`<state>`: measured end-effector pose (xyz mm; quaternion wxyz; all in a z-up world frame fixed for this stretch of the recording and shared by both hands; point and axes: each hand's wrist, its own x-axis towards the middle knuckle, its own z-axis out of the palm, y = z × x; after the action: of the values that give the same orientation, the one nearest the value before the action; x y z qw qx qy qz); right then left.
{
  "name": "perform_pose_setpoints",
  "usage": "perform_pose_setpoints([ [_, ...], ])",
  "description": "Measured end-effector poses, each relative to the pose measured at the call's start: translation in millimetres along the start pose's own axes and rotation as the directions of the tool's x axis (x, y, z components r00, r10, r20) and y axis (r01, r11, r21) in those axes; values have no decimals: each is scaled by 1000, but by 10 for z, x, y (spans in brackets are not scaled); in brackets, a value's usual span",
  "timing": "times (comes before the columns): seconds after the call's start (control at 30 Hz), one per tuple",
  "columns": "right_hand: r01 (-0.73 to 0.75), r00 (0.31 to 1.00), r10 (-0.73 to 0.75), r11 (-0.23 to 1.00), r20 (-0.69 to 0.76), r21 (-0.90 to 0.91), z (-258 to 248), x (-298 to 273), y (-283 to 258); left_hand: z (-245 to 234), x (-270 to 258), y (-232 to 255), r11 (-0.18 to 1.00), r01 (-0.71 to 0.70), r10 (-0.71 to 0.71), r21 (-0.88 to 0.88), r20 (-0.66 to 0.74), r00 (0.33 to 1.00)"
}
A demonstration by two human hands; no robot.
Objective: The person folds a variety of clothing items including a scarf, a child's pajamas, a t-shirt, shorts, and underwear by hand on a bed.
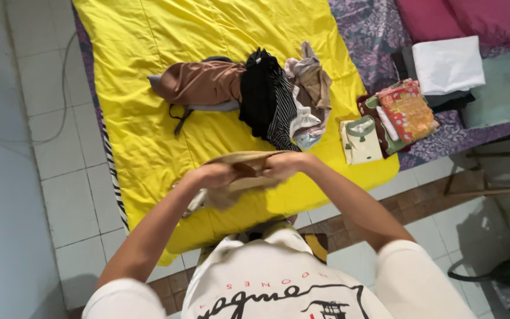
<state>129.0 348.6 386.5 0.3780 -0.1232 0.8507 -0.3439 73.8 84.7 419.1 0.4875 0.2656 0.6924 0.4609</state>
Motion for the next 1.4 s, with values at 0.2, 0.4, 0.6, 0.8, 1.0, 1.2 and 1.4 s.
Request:
perform_pose_setpoints([
  [0.2, 244, 958, -272, 937, -85, -251, -786, -1064, -1237, -225, -591, 945, 706, -284, 318, 649, 68, 946],
  [0.4, 317, 563, -722, 639, -404, -701, -771, -1126, -1263, -392, -724, 992, 241, -180, 699, 954, -42, 714],
  [0.6, 103, 475, -611, 753, -633, -650, -578, -910, -944, -253, -423, 638, 265, 31, 833, 964, -246, 495],
  [0.8, 185, 487, -254, 965, -836, -185, -483, -744, -697, -162, -299, 635, 717, -209, 664, 666, -560, 495],
  [1.0, 70, 753, 128, 960, -645, 271, -789, -290, -293, -225, 170, 567, 870, -239, 493, 432, -765, 415],
  [1.2, 373, 671, 200, 741, -714, 558, -496, 195, -665, -114, 576, 484, 948, -316, 222, 35, -785, 578],
  [1.4, 406, 546, 79, 846, -834, 346, -420, 139, -789, -105, 355, 552, 924, -377, 327, 63, -642, 693],
])
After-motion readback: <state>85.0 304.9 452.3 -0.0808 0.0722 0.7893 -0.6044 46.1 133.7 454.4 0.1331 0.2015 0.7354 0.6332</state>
